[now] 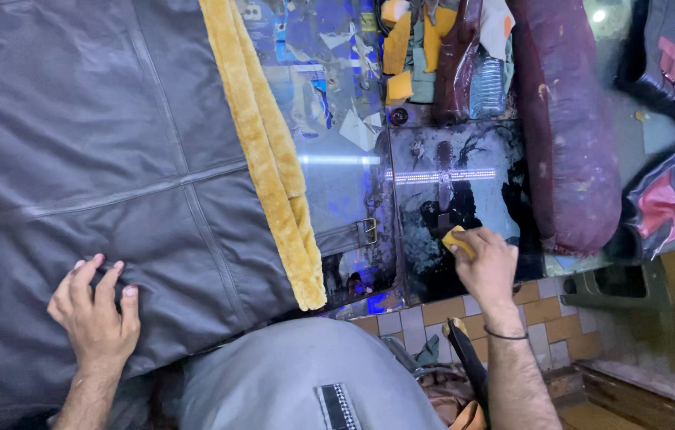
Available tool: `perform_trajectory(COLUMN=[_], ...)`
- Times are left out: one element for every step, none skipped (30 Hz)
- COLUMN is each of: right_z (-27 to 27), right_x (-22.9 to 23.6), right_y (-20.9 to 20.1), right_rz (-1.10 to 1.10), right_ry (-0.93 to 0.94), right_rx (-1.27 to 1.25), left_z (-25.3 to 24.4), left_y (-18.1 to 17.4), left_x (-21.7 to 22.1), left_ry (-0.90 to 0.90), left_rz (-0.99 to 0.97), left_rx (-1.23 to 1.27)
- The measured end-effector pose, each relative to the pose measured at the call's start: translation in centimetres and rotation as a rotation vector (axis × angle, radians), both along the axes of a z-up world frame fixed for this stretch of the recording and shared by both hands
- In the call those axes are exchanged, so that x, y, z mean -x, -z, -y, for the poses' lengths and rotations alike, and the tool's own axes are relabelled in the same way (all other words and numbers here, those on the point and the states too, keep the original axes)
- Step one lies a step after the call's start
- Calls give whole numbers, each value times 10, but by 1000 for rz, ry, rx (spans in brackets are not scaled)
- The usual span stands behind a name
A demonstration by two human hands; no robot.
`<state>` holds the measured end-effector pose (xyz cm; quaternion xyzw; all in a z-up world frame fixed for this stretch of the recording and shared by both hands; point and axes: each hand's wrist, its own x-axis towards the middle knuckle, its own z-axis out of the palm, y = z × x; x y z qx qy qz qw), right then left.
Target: The person uses a yellow sponge to wipe the surface of a dark leather jacket laid on a workbench. They repeatedly rub the sponge along the collar, shoulders, and sleeves, occasionally repositioning the jacket to access different areas.
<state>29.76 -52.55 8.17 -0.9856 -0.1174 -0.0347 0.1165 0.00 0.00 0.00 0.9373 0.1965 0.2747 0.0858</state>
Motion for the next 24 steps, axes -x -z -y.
perform_trajectory(right_z=[6, 11, 13, 14, 13, 12, 9, 7, 5, 3, 1, -1, -3, -5, -6, -7, -7, -7, -6, -5, -3, -1, 0, 1], right_x=[-4, -8, -13, -19, -27, -34, -40, -45, -50, -58, -67, -78, -89, -102, -111, -118, -125, -130, -133, -134, -135, -134, -130, -125], right_y=[-7, -13, -17, -19, -22, -24, -24, -23, -23, -23, -24, -26, -28, -31, -33, -34, -36, -36, -34, -30, -26, -20, -11, -2], right_rz=[116, 232, 353, 349, 345, 340, 322, 303, 282, 294, 309, 324, 353, 382, 413, 433, 454, 475, 494, 512, 530, 511, 489, 467], right_ry=[-94, -187, -274, -386, -500, -614, -671, -727, -785, -776, -768, -760, -747, -734, -719, -683, -651, -618, -579, -539, -499, -453, -409, -364], right_rx=[-34, -70, -106, -113, -121, -128, -122, -116, -109, -93, -77, -61, -82, -102, -121, -149, -178, -206, -250, -294, -335, -310, -286, -262], left_z=[1, 2, 3, 4, 5, 5, 5, 6, 7, 8, 8, 8, 8, 8, 9, 9, 9, 9, 9, 9, 9, 9, 8, 8], left_y=[-3, -6, -8, -10, -12, -14, -16, -17, -18, -19, -19, -20, -20, -21, -21, -21, -21, -22, -22, -21, -20, -19, -18, -17], left_x=[1, 3, 1, 0, -1, -2, -3, -4, -4, -3, -5, -5, -5, -4, -5, -5, -5, -5, -5, -5, -5, -5, -5, -4], left_ry=[6, 12, 25, 24, 20, 17, 19, 21, 22, 21, 20, 18, 15, 12, 11, 13, 12, 11, 7, 3, 0, -2, -6, -9], left_rz=[10, 21, 36, 30, 26, 21, 27, 33, 38, 38, 42, 45, 41, 36, 34, 34, 35, 37, 38, 40, 41, 39, 34, 29], left_rx=[8, 15, 21, 19, 16, 13, 16, 19, 24, 25, 25, 25, 21, 18, 15, 18, 21, 24, 25, 25, 28, 25, 21, 17])
